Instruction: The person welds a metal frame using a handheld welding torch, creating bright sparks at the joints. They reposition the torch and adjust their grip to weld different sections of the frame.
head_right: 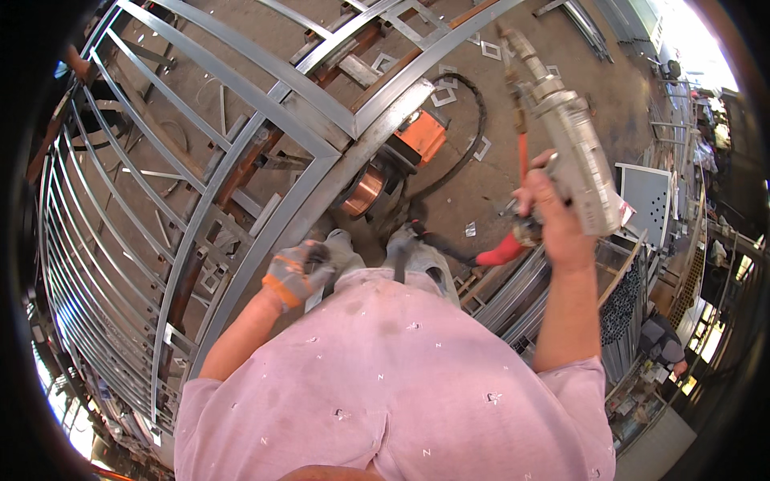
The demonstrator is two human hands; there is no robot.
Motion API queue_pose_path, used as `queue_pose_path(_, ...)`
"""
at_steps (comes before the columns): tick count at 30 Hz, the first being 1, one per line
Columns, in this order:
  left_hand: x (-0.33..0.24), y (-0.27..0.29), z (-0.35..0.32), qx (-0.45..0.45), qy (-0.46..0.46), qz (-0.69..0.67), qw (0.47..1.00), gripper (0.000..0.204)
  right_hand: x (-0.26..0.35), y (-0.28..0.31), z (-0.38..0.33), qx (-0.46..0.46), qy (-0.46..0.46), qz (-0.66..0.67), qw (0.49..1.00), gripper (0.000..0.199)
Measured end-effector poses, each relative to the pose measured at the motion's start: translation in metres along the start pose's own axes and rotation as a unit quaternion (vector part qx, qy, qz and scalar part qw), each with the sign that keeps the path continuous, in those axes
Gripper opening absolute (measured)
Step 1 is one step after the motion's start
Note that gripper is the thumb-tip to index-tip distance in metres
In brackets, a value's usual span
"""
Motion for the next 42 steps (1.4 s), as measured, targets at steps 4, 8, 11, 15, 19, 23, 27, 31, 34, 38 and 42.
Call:
queue_pose_path(4, 0.021, 0.007, -0.025, -0.071, 0.111, -0.057, 0.99, 0.039, 0.024, 0.058, 0.046, 0.041, 0.021, -0.034, 0.998, 0.028)
queue_pose_path(8, 0.021, -0.014, -0.024, -0.163, 0.165, -0.14, 0.963, 0.035, 0.037, 0.114, 0.107, 0.126, 0.015, -0.018, 0.992, 0.036)
queue_pose_path(11, -0.004, -0.039, -0.012, -0.211, 0.199, -0.163, 0.943, 0.033, 0.031, 0.137, 0.159, 0.186, 0.02, -0.026, 0.982, 0.039)
queue_pose_path(15, -0.045, -0.068, 0.01, -0.216, 0.226, -0.175, 0.934, 0.033, 0.006, 0.15, 0.213, 0.25, -0.024, 0.013, 0.968, 0.04)
queue_pose_path(19, -0.085, -0.065, 0.04, -0.201, 0.198, -0.135, 0.95, 0.034, -0.022, 0.123, 0.244, 0.265, -0.094, 0.09, 0.955, 0.042)
queue_pose_path(23, -0.118, -0.03, 0.099, -0.092, 0.148, -0.097, 0.98, 0.05, -0.009, 0.08, 0.264, 0.259, -0.052, 0.124, 0.956, 0.049)
queue_pose_path(27, -0.138, -0.006, 0.167, -0.018, -0.01, -0.045, 0.999, 0.069, 0.033, 0.05, 0.264, 0.246, -0.005, 0.199, 0.949, 0.057)
queue_pose_path(31, -0.156, -0.007, 0.203, -0.088, -0.18, -0.093, 0.975, 0.069, 0.061, 0.025, 0.245, 0.191, -0.024, 0.236, 0.952, 0.061)
queue_pose_path(34, -0.155, -0.007, 0.207, -0.036, -0.195, -0.122, 0.973, 0.059, 0.061, 0.021, 0.238, 0.162, -0.047, 0.249, 0.954, 0.06)
queue_pose_path(38, -0.145, -0.009, 0.195, 0.061, -0.149, -0.136, 0.978, 0.047, 0.032, 0.018, 0.237, 0.141, -0.093, 0.291, 0.942, 0.057)
queue_pose_path(42, -0.145, -0.026, 0.184, 0.045, -0.063, -0.178, 0.981, 0.048, -0.016, 0.017, 0.241, 0.165, -0.136, 0.342, 0.915, 0.048)
Point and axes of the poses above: each hand's wrist, its own z-axis towards the middle knuckle, its own y-axis out of the back of the hand, x = y × z, the point moved 1 cm from there along z, towards the middle knuckle, and after that the axes turned 10 degrees about x, right-handed, at the moved point
